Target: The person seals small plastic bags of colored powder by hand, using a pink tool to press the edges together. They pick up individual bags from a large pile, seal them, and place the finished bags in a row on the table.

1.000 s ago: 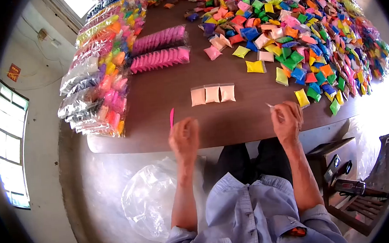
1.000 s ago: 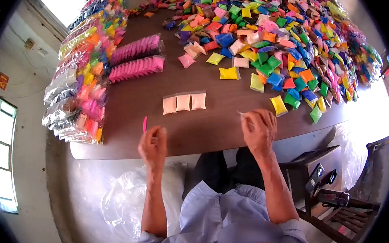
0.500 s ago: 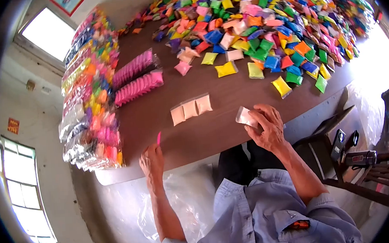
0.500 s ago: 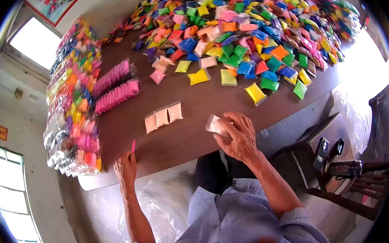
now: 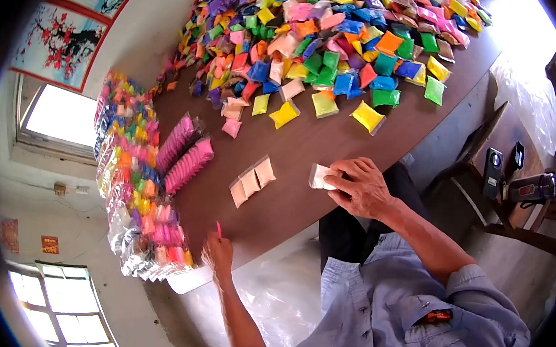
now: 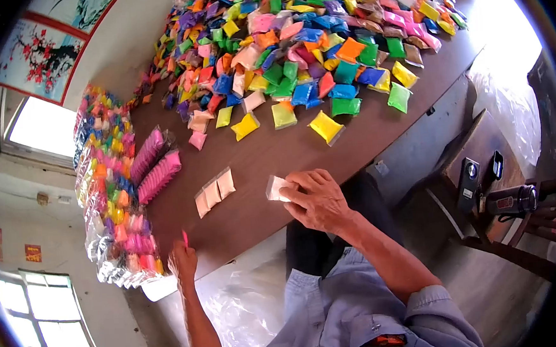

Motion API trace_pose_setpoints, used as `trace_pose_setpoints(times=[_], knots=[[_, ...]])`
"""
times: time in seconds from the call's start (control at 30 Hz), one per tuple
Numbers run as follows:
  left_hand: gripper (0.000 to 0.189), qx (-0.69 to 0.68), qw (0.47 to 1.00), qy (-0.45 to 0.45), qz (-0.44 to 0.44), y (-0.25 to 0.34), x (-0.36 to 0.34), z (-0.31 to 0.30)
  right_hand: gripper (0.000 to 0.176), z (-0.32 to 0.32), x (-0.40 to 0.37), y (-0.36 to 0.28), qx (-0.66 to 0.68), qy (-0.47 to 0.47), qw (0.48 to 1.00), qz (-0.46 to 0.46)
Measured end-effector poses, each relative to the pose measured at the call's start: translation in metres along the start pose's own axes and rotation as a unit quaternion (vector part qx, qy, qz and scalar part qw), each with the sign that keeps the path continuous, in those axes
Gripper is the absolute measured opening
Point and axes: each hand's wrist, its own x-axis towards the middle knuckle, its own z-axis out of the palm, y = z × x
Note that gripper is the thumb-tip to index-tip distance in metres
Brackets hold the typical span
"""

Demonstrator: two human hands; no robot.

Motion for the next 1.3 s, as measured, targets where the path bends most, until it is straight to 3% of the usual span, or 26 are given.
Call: trace_pose_setpoints(times=[0.07, 0.1, 0.17, 0.23, 0.37, 0.47, 0.7, 0.9, 0.97, 1.1, 1.3], knots=[[0.004, -0.139, 0.988, 0.061, 0.01, 0.003, -0.005, 0.006, 0.034, 0.0, 0.0, 0.0, 0.005, 0.005, 1.0, 0.009], [0.004, -0.138, 0.989, 0.058, 0.015, 0.014, -0.005, 0.007, 0.034, -0.001, 0.0, -0.001, 0.009, 0.003, 1.0, 0.013], [0.01, -0.307, 0.942, 0.136, 0.026, 0.057, -0.015, 0.006, 0.034, -0.001, 0.0, -0.001, 0.015, 0.007, 1.0, 0.017], [0.013, -0.376, 0.926, -0.004, -0.036, 0.124, -0.025, -0.031, 0.034, -0.001, 0.002, -0.003, 0.016, 0.016, 1.0, 0.013], [0.013, -0.446, 0.889, 0.032, 0.094, 0.225, -0.025, -0.05, 0.034, -0.002, 0.002, 0.0, 0.02, 0.012, 1.0, 0.005], [0.012, -0.436, 0.892, 0.059, 0.106, 0.258, -0.016, -0.036, 0.033, -0.003, 0.0, 0.0, 0.026, 0.017, 0.999, 0.015], [0.012, -0.405, 0.908, 0.044, 0.1, 0.243, 0.011, -0.028, 0.034, 0.001, 0.0, -0.002, 0.03, 0.048, 0.998, 0.014], [0.008, -0.469, 0.882, 0.005, 0.043, 0.256, 0.004, -0.051, 0.034, -0.001, 0.0, -0.001, 0.031, 0.045, 0.998, 0.011], [0.007, -0.458, 0.878, 0.057, 0.127, 0.267, -0.001, -0.057, 0.034, 0.002, 0.0, -0.002, 0.032, 0.044, 0.998, 0.006], [0.012, -0.358, 0.923, 0.046, 0.129, 0.272, 0.009, -0.047, 0.035, 0.002, 0.002, -0.001, 0.03, 0.054, 0.998, 0.003], [0.012, -0.375, 0.913, 0.067, 0.144, 0.266, 0.033, -0.042, 0.034, -0.001, 0.002, -0.002, 0.027, 0.041, 0.999, 0.003]])
